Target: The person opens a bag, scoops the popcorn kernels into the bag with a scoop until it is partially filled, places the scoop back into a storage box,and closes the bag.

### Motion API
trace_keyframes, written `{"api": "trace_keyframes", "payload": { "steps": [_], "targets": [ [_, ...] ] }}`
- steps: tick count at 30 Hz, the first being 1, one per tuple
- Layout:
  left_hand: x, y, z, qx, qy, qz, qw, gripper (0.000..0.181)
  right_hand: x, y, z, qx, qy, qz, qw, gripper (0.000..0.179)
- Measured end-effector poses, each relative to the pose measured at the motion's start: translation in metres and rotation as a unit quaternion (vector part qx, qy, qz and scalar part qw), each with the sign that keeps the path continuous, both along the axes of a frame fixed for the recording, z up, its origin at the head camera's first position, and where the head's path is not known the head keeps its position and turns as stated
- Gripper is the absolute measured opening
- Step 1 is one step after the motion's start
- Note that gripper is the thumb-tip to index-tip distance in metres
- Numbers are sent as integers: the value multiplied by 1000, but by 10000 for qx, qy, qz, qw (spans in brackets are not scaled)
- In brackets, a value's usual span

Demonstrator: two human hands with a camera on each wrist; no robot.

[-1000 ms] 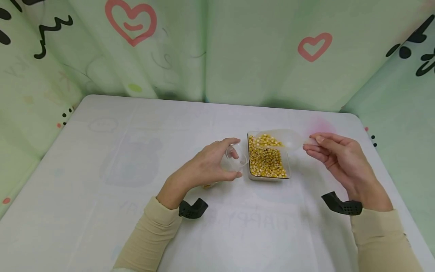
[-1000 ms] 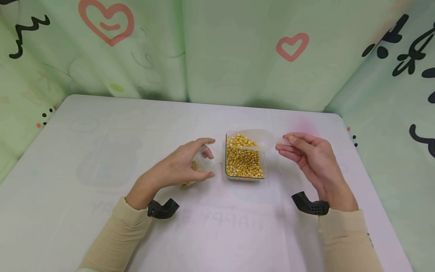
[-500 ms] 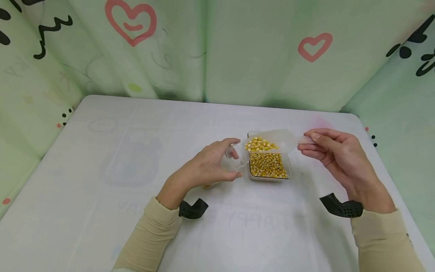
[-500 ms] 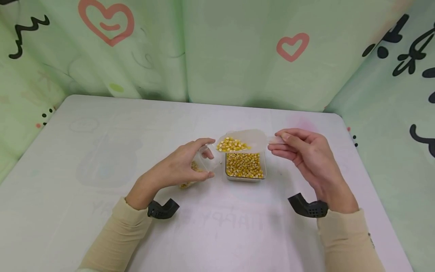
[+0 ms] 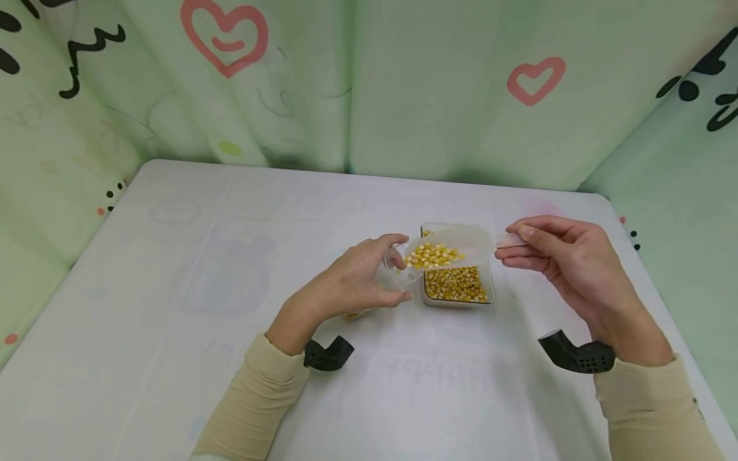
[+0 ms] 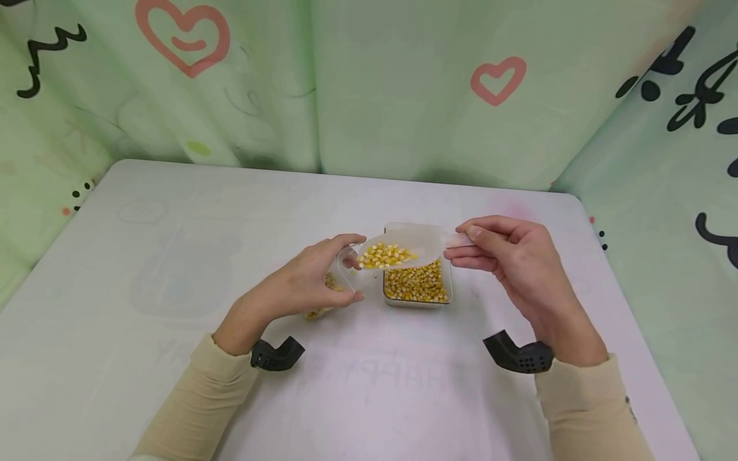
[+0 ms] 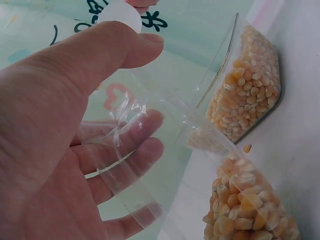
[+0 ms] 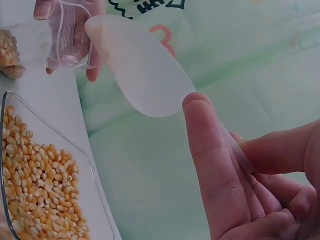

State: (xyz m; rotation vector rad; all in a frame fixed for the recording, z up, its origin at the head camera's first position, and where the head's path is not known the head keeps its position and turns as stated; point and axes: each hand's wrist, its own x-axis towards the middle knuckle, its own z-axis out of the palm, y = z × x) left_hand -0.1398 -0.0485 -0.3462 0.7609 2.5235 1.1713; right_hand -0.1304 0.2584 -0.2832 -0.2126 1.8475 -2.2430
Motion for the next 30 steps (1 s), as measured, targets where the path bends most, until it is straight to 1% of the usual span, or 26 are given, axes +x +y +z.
{"api": "trace_keyframes", "payload": {
  "steps": [3,8,15,22,27,30],
  "targets": [
    [0,0,0,-98,2,39,9999,81,2,-3,3,380,37,-149,9992,17],
    [0,0,1,-183,40,56,9998,81,4,-7,7,985,94,-356,9945,19],
    [0,0,0,-117,79,-11,9999,80,7,-11,9,1226,343,-336,9913,23],
    [1,0,1,-134,100,16,9999,80,8,-14,13,1452,435,-335,9879,30],
    [2,0,1,-146,74,48,9999,81,10,-17,16,1720,470,-423,9831,33],
    [2,-1,0,-121,97,23,9999,80,12,-18,18,1965,517,-446,9781,35]
  ]
}}
